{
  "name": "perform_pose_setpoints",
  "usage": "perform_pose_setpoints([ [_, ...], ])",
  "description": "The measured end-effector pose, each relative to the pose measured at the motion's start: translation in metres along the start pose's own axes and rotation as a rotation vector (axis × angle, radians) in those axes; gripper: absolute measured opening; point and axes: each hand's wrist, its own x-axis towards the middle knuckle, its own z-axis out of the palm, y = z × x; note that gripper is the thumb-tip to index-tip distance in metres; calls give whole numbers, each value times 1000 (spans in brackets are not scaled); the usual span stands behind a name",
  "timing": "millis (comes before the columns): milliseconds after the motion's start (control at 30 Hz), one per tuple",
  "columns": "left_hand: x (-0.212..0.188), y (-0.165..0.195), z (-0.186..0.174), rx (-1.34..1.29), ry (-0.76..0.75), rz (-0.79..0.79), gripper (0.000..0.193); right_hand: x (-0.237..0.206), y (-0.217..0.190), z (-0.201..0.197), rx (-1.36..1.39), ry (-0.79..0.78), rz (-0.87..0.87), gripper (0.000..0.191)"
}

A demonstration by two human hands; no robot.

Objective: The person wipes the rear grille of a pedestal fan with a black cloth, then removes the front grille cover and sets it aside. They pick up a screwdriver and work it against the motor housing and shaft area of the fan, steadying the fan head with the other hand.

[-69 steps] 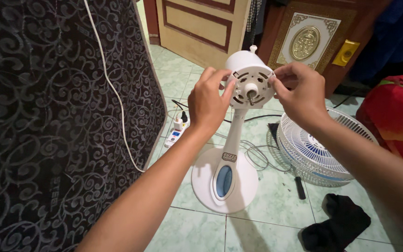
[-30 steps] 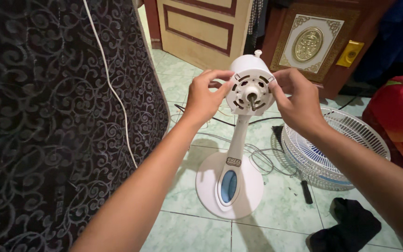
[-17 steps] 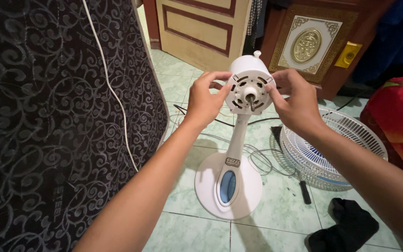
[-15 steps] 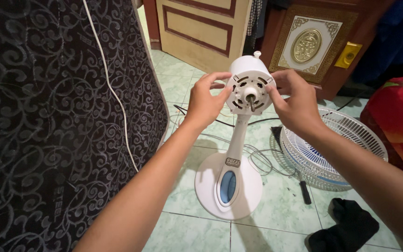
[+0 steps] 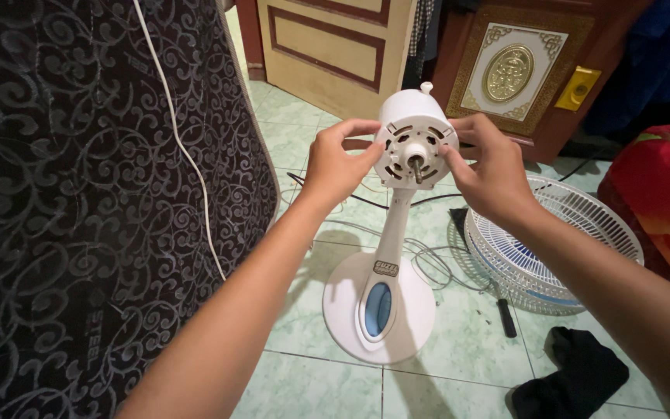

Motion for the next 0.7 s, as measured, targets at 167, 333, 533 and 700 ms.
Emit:
perform_pose_setpoints([
  [167, 4, -13, 8, -90, 21, -28, 28, 2, 1, 0, 26, 5, -9, 25],
  [333, 5, -21, 7, -128, 5, -17, 34, 4, 1, 0, 44, -16, -8, 26],
  [533, 8, -18, 7, -13, 29, -25, 45, 3, 3, 1, 39, -4, -10, 25],
  [700, 17, -14, -1, 92, -73, -118, 61, 3, 6, 2, 31, 14, -103, 23],
])
